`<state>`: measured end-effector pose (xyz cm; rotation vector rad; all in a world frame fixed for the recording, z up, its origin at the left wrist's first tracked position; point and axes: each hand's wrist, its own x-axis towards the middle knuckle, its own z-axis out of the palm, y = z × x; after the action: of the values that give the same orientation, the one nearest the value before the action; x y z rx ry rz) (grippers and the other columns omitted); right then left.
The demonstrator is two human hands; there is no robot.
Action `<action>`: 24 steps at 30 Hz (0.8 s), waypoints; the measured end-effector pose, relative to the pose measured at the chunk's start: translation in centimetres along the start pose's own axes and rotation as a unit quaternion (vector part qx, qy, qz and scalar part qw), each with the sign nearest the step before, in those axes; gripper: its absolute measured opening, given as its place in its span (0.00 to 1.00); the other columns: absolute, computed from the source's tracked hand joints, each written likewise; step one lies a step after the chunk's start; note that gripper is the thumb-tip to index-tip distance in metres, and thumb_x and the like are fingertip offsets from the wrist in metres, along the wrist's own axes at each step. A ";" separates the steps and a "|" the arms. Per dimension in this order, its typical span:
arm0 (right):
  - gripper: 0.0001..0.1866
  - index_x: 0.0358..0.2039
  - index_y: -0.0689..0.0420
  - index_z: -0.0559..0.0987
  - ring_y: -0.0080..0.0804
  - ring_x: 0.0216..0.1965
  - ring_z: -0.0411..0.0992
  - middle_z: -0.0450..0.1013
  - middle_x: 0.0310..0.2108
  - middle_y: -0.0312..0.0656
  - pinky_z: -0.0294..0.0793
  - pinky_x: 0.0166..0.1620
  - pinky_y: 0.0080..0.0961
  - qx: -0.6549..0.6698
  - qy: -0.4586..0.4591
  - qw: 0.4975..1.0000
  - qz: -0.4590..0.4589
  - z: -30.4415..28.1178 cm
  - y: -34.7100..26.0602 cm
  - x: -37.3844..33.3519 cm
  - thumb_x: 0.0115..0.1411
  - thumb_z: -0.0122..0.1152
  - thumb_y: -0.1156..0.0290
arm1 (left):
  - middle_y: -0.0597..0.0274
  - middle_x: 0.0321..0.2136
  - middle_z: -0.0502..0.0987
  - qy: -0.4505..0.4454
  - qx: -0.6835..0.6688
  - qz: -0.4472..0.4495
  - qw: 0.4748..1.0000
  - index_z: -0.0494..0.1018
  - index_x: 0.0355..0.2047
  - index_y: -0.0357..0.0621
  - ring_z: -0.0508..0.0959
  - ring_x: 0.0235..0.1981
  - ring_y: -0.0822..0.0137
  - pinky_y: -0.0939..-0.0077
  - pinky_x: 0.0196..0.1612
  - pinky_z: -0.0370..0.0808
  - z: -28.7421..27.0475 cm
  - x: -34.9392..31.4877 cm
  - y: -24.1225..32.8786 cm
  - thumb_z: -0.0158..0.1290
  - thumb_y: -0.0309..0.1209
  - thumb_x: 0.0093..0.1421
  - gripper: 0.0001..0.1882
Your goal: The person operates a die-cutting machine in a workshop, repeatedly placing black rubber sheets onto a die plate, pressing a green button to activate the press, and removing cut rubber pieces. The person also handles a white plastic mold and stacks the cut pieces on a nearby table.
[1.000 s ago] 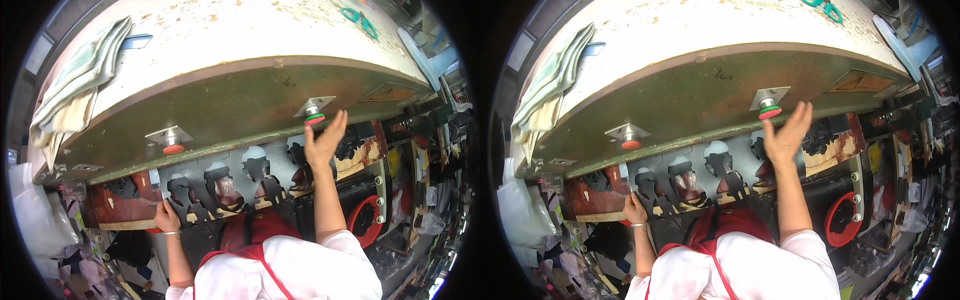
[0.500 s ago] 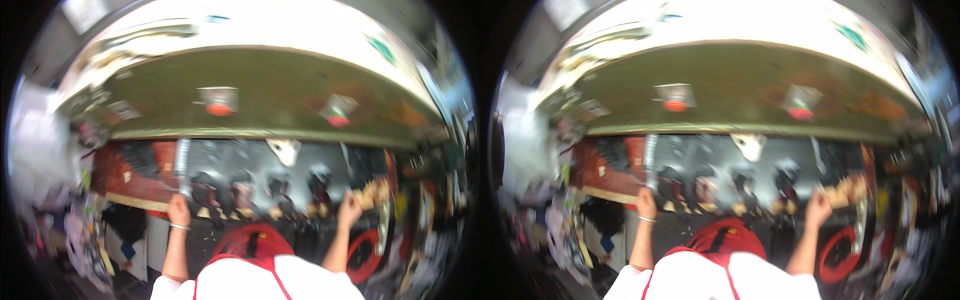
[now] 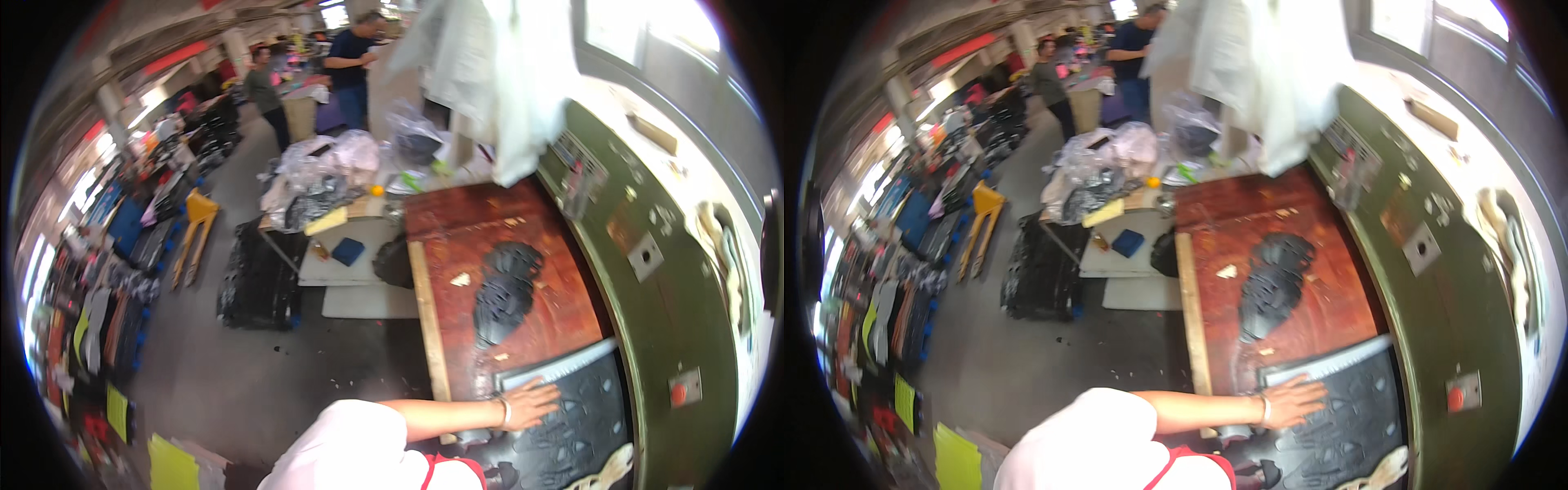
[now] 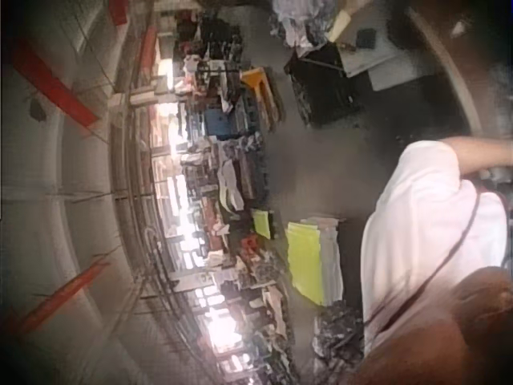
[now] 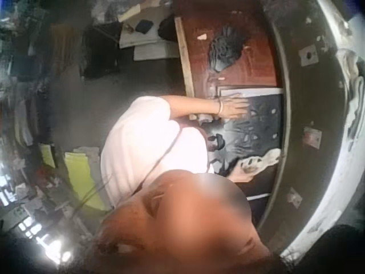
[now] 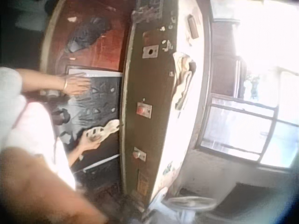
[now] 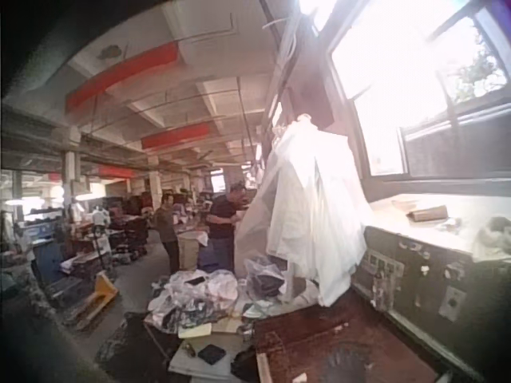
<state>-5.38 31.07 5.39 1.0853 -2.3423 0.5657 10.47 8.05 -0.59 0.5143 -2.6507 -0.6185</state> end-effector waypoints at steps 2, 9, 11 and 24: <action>0.29 0.51 0.62 0.72 0.42 0.35 0.75 0.75 0.40 0.49 0.75 0.41 0.33 0.130 -0.006 0.990 0.045 -1.4 1.0 -1.6 0.50 0.68 0.66 | 0.47 0.59 0.62 -0.027 0.045 0.009 0.999 0.65 0.57 0.42 0.58 0.64 0.51 0.51 0.66 0.52 0.5 -2.4 -0.3 0.52 0.38 0.56 0.29; 0.37 0.56 0.56 0.63 0.27 0.38 0.71 0.73 0.40 0.46 0.69 0.39 0.18 0.598 0.076 0.665 0.441 -7.8 5.5 -6.9 0.46 0.69 0.79 | 0.46 0.59 0.62 -0.076 0.083 0.004 0.994 0.65 0.57 0.45 0.60 0.62 0.48 0.46 0.62 0.55 -2.6 -5.0 0.2 0.54 0.37 0.56 0.28; 0.35 0.53 0.56 0.63 0.26 0.38 0.71 0.72 0.41 0.45 0.70 0.39 0.19 0.527 0.153 0.719 0.427 -9.3 5.1 -8.0 0.45 0.69 0.81 | 0.48 0.60 0.60 -0.068 0.123 0.026 0.990 0.64 0.58 0.45 0.58 0.63 0.49 0.47 0.64 0.52 -3.1 -5.1 0.7 0.54 0.34 0.56 0.28; 0.36 0.48 0.57 0.64 0.33 0.46 0.69 0.67 0.46 0.44 0.71 0.48 0.29 0.317 0.181 0.821 0.439 -13.9 3.3 -11.2 0.38 0.75 0.78 | 0.44 0.61 0.58 -0.097 0.090 0.038 0.990 0.61 0.59 0.41 0.56 0.63 0.45 0.48 0.66 0.47 -4.0 -5.9 1.2 0.50 0.28 0.58 0.27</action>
<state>1.92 47.30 9.28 -0.0285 -2.2225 1.7991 16.97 10.16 1.69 0.4197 -2.9137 -0.4278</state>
